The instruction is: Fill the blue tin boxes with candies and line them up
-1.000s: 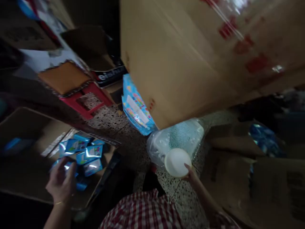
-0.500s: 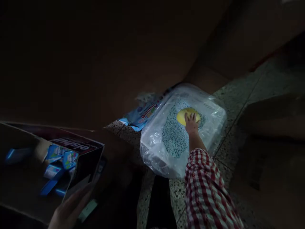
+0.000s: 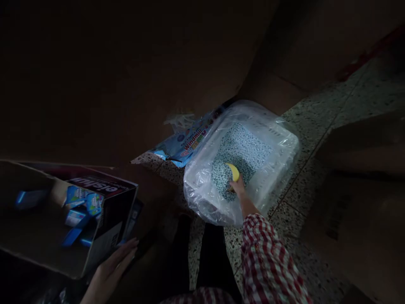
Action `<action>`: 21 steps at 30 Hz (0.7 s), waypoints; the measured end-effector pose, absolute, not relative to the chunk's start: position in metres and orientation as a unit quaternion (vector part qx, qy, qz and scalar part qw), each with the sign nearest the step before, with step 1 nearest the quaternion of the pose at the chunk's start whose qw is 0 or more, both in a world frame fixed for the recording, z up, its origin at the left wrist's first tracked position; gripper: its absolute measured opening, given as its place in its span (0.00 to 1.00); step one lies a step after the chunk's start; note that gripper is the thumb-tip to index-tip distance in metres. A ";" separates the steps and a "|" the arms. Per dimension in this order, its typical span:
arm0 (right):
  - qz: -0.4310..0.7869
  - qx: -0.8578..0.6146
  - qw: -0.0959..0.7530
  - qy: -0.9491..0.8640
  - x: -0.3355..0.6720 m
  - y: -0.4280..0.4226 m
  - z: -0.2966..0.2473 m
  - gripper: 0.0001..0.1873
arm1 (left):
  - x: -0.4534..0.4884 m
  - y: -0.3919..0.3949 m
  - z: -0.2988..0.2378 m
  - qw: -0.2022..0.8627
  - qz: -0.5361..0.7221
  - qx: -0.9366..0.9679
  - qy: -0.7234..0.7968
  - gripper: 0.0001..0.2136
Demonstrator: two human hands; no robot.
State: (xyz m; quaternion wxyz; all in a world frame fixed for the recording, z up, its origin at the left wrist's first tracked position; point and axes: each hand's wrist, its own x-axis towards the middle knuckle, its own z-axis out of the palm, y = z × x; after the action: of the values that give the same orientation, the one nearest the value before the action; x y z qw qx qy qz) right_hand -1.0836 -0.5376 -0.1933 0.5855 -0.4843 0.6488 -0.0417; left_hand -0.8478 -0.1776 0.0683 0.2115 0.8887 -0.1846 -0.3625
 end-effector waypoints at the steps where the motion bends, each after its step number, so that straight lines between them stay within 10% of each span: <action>1: -0.051 -0.438 0.626 0.643 -1.078 -0.532 -0.195 0.25 | -0.850 -0.177 0.068 0.210 -0.366 0.887 -0.186 0.19; 8: -0.103 -0.237 0.782 0.567 -1.060 -0.518 -0.202 0.20 | -0.861 -0.179 0.059 0.193 -0.393 0.876 -0.200 0.19; 21: -0.241 -0.138 0.795 0.539 -1.108 -0.521 -0.157 0.23 | -0.856 -0.168 0.064 0.194 -0.425 0.863 -0.193 0.22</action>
State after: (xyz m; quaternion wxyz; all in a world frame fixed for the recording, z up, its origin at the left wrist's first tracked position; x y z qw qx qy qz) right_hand -1.1079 -0.5213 -0.1568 0.7952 -0.1383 0.5389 -0.2411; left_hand -0.8560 -0.1678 0.0639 0.1940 0.8629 -0.1930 -0.4248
